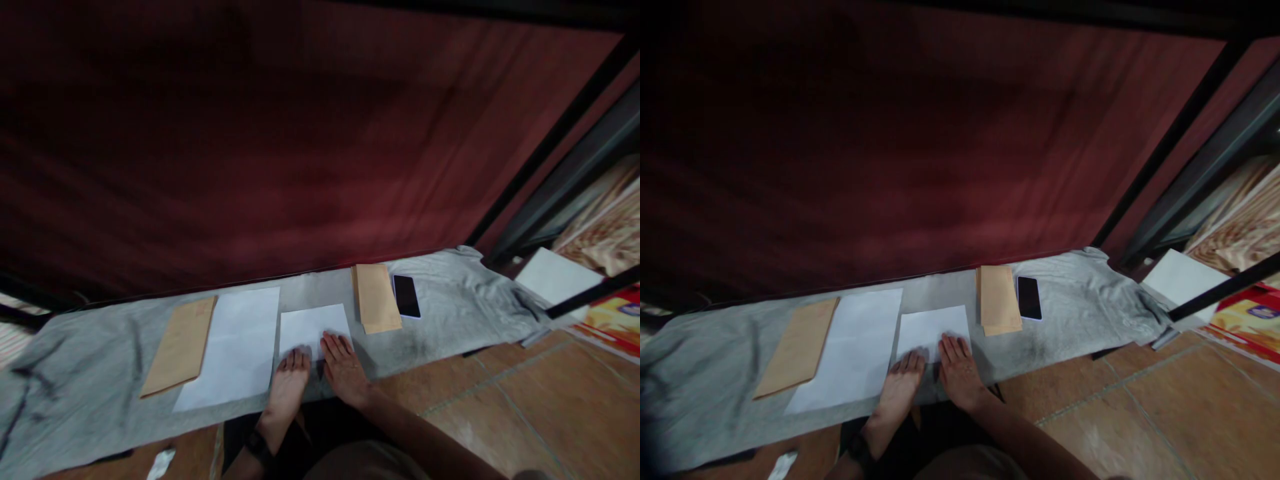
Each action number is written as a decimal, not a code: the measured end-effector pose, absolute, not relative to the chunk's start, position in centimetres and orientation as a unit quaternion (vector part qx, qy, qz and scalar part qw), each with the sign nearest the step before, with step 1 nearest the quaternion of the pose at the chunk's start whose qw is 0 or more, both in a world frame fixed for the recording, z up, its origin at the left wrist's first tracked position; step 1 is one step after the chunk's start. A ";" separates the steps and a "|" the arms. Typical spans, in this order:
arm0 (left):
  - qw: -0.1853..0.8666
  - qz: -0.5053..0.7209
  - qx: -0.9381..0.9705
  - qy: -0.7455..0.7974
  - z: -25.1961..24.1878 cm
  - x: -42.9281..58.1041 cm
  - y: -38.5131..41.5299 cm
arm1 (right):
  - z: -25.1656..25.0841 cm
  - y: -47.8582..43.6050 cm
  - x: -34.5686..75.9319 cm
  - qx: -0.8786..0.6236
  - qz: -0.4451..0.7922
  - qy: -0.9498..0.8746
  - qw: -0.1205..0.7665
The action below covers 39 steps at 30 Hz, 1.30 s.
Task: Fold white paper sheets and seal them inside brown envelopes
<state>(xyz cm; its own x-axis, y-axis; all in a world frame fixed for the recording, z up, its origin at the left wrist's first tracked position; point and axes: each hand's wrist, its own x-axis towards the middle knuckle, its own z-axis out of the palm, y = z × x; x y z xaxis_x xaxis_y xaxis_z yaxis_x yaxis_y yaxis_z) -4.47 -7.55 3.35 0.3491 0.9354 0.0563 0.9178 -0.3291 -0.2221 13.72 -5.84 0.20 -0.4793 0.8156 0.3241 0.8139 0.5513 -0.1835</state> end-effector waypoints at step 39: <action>-0.516 -0.598 -0.297 -0.537 8.1 -5.4 -3.8 | 8.9 -1.0 17.8 -0.367 0.199 -0.748 0.516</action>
<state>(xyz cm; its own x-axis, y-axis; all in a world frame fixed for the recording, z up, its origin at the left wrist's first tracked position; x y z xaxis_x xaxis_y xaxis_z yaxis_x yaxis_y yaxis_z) -5.36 -3.76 8.13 -0.2921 0.9355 -0.1990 -0.2984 0.1085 0.9482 17.85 -1.04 8.93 -0.1980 0.7544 0.6259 0.3424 0.6515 -0.6769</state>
